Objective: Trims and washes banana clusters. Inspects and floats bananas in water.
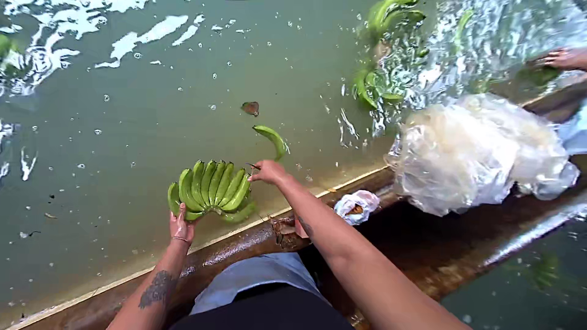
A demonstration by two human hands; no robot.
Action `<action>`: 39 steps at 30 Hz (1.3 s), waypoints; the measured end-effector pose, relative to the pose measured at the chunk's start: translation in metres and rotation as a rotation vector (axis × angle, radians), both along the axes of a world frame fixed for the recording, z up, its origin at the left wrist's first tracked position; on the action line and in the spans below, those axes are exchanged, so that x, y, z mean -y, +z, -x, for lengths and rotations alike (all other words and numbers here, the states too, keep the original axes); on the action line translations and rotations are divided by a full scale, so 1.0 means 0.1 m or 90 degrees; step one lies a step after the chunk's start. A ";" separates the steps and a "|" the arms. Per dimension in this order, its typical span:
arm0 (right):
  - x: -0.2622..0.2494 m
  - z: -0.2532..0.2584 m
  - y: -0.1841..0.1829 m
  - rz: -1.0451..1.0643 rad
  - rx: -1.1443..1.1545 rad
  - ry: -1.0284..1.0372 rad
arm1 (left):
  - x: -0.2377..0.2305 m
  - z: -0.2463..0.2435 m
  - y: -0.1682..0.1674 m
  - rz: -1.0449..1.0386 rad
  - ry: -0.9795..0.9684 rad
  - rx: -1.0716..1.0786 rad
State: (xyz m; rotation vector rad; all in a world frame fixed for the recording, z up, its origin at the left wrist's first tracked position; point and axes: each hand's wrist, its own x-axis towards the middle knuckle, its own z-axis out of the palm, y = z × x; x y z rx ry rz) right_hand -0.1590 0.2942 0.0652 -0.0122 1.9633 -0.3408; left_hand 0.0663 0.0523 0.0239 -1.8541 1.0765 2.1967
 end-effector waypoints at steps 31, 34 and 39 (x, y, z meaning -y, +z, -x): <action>0.82 -0.30 -0.56 -0.085 -0.137 0.315 | 2.56 1.78 -0.40 0.375 0.041 0.111; 0.87 -0.03 -0.79 -0.104 -0.060 0.334 | 3.11 2.13 -0.56 0.280 0.081 0.151; 0.92 0.32 -1.11 -0.052 -0.068 0.292 | 3.25 2.22 -0.63 0.433 -0.290 0.331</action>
